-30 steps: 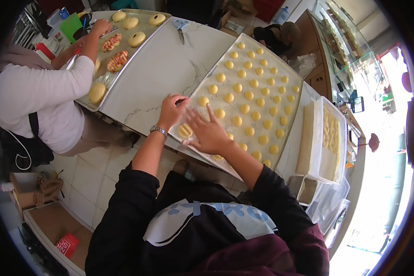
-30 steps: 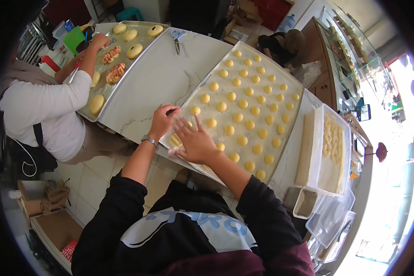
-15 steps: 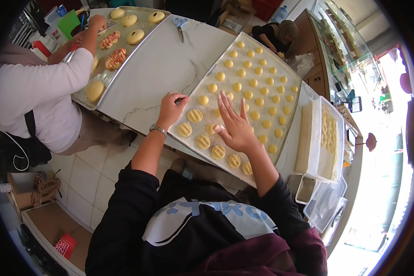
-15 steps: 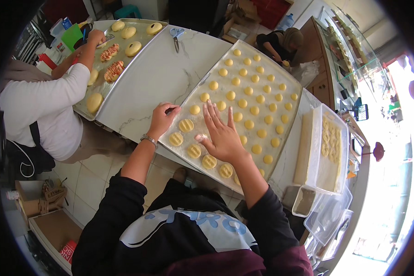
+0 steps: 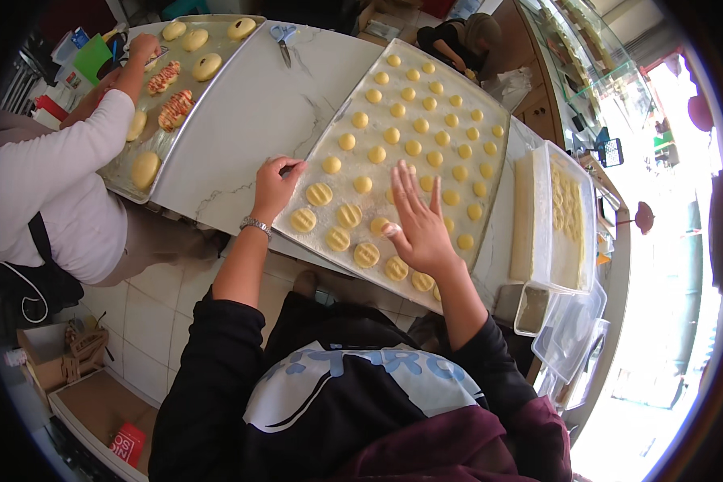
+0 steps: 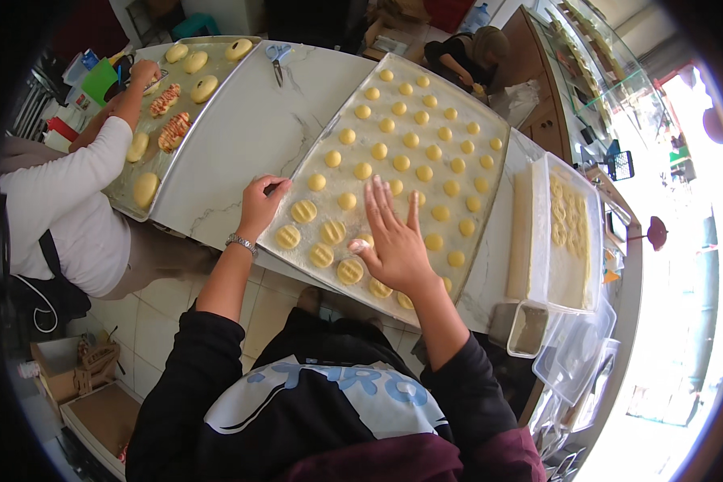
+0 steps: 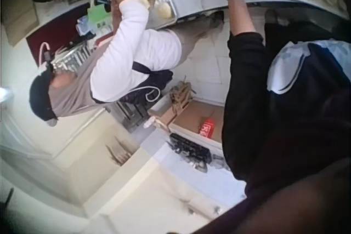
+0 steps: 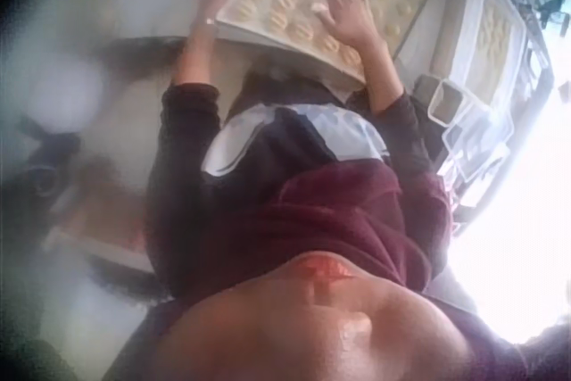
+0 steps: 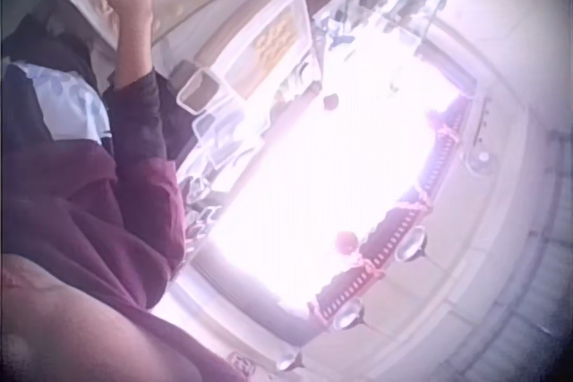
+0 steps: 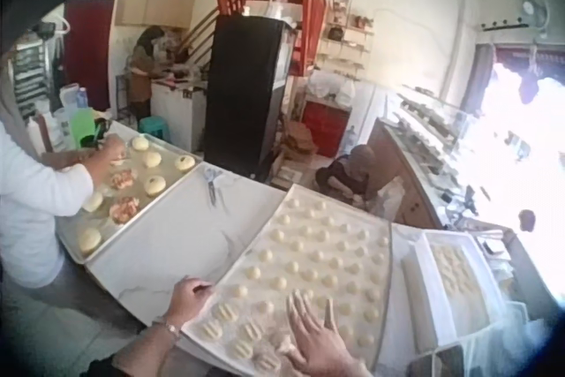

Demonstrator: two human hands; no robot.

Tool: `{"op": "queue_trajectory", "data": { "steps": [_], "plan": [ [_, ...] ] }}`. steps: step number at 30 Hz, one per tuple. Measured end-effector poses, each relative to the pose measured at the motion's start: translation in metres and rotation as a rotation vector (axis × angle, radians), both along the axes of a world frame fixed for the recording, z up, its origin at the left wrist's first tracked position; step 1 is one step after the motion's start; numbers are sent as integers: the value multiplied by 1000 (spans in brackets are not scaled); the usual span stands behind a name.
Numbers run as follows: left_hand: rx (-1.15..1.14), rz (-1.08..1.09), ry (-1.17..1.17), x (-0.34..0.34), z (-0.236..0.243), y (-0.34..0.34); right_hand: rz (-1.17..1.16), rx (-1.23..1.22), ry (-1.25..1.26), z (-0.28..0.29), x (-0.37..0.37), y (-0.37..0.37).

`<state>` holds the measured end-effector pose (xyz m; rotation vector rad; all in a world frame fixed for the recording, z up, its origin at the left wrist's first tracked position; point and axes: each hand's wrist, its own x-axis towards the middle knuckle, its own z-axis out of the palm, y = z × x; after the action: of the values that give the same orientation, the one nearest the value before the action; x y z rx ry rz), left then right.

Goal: The person prepares dough balls on a tray by flattening them with their hand and then dips them into a container of white powder before placing them back on the tray.

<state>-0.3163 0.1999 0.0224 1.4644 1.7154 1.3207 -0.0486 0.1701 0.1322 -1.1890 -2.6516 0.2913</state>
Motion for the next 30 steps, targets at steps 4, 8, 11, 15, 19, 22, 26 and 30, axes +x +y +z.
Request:
{"op": "queue_trajectory", "data": {
  "steps": [4,8,11,15,19,22,26,30],
  "plan": [
    [13,-11,-76,8,4,5,0,-113,-192,-42,10,-25],
    [-22,-28,-8,8,6,0,53,-244,-218,-63,11,-33],
    [-11,-14,-10,7,7,3,-4,-101,-180,-36,24,-24],
    [-23,22,-3,1,2,0,-196,130,-41,12,40,-31],
    [-21,-3,-18,9,5,2,-179,20,-204,-30,49,-53],
    [-27,-9,-36,11,6,4,-119,-172,-201,-68,56,-57],
    [-55,7,-56,5,5,1,-220,-35,-148,-22,65,-50],
    [-76,5,-24,4,5,1,-438,114,-79,1,83,-60]
  ]
}}
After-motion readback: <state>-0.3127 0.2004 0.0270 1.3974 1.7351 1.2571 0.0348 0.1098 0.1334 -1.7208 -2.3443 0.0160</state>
